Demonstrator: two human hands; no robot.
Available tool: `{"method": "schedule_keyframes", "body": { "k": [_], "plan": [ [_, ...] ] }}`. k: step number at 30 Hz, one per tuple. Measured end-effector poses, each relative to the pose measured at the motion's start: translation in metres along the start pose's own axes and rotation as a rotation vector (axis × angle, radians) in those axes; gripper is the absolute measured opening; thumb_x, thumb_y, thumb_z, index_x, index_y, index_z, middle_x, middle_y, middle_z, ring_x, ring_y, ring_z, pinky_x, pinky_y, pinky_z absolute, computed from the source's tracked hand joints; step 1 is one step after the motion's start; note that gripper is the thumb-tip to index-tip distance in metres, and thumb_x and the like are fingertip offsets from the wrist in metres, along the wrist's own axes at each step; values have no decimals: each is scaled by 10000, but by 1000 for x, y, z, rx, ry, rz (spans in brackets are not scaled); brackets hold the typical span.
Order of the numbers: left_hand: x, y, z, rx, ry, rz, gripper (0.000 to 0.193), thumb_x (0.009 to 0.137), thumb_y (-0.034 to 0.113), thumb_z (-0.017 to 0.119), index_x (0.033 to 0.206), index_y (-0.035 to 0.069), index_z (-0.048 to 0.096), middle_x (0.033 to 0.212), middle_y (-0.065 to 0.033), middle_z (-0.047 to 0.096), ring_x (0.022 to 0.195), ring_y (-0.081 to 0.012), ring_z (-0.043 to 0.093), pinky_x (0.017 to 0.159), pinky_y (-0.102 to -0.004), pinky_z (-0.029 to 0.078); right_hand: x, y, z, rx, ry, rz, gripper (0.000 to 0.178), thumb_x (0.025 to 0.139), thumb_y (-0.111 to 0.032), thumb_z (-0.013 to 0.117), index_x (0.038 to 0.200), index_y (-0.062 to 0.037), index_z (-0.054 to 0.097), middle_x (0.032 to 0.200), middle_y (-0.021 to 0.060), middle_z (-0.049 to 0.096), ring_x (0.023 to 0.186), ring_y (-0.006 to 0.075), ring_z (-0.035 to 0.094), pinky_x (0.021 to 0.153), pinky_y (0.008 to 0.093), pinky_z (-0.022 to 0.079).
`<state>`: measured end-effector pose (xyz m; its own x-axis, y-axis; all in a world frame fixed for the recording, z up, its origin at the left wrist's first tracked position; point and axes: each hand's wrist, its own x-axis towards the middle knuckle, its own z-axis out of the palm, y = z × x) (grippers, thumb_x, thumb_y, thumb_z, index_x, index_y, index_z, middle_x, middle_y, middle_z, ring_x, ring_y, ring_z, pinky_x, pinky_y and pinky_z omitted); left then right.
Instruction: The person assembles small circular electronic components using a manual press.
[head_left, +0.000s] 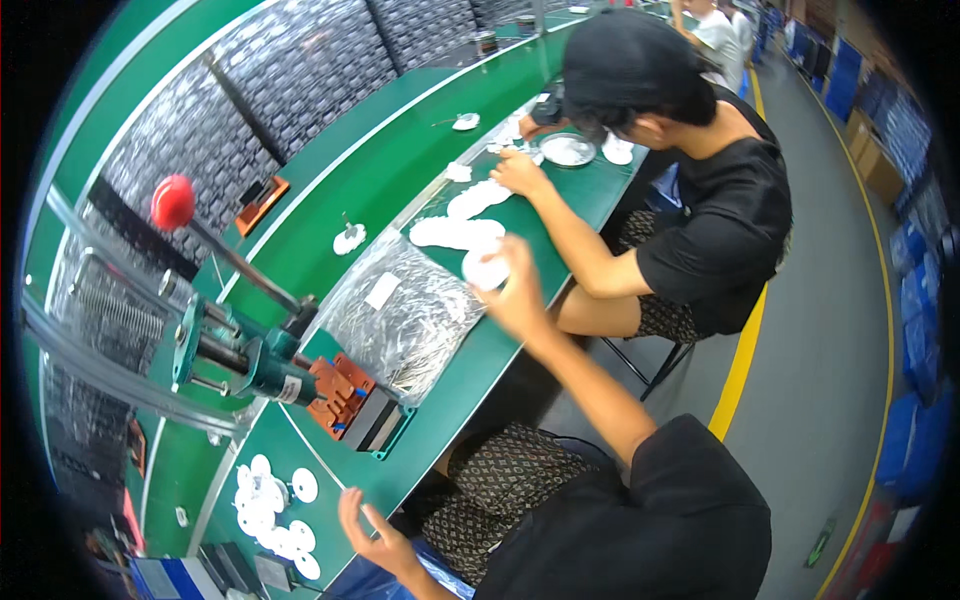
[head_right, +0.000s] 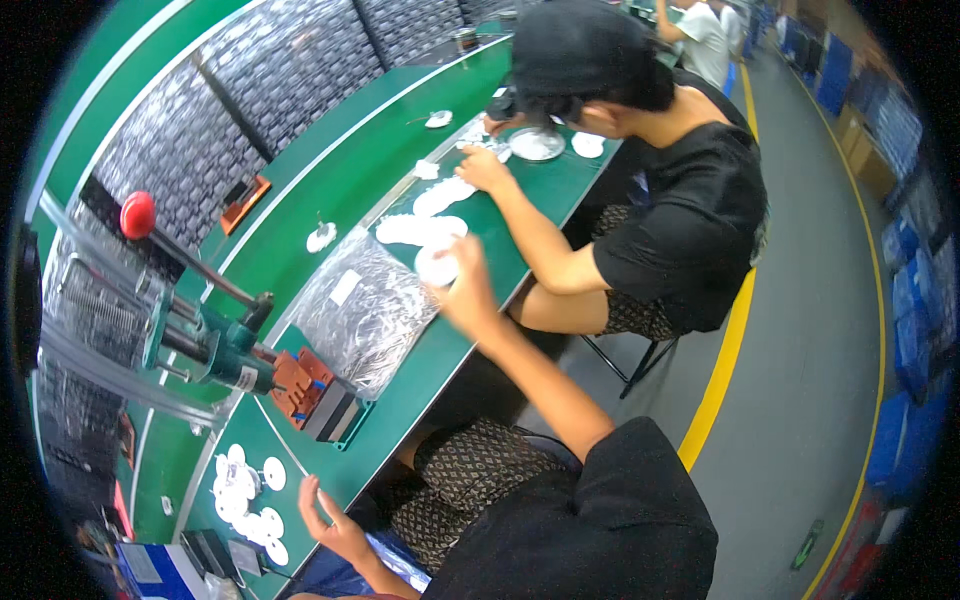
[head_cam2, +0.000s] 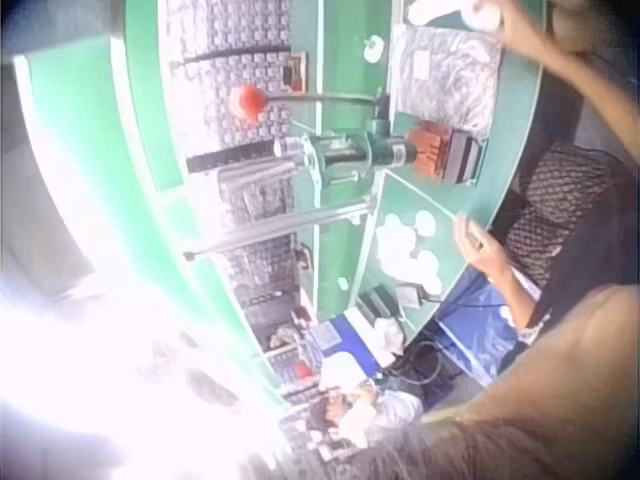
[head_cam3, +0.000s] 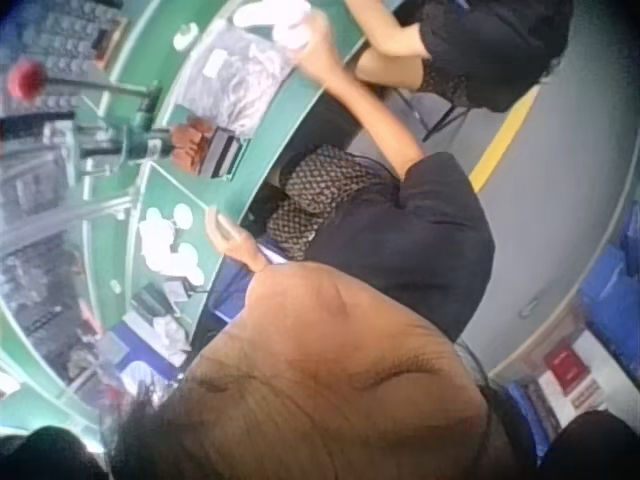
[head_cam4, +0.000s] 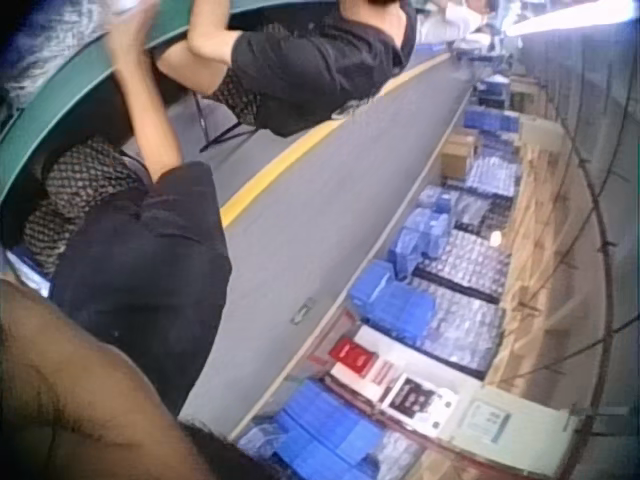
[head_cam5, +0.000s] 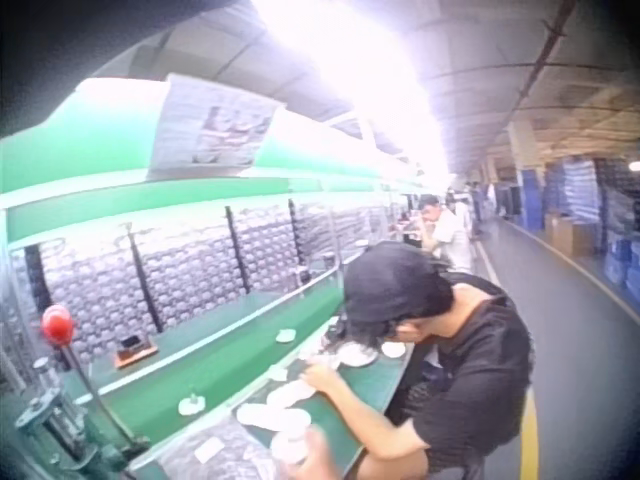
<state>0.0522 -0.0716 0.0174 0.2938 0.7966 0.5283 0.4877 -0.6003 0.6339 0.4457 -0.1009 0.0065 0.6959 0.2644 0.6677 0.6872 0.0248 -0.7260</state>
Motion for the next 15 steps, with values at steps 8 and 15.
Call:
{"method": "schedule_keyframes", "body": {
  "k": [8,15],
  "plan": [
    [26,-78,-36,419,-145,-185,601,928,129,632,1476,24,410,1602,-165,303,1510,-397,171,1202,-524,200,55,92,2,-196,-242,161,360,722,-129,806,1026,-29,641,1264,196,625,1214,372,571,1033,424,450],
    [46,-84,-31,363,-182,-195,507,953,86,583,1440,24,458,1560,-187,355,1461,-391,296,1176,-476,280,48,89,12,-282,-206,73,382,769,-159,799,1093,-32,641,1440,208,533,1295,357,534,1067,400,425]
  ]
}}
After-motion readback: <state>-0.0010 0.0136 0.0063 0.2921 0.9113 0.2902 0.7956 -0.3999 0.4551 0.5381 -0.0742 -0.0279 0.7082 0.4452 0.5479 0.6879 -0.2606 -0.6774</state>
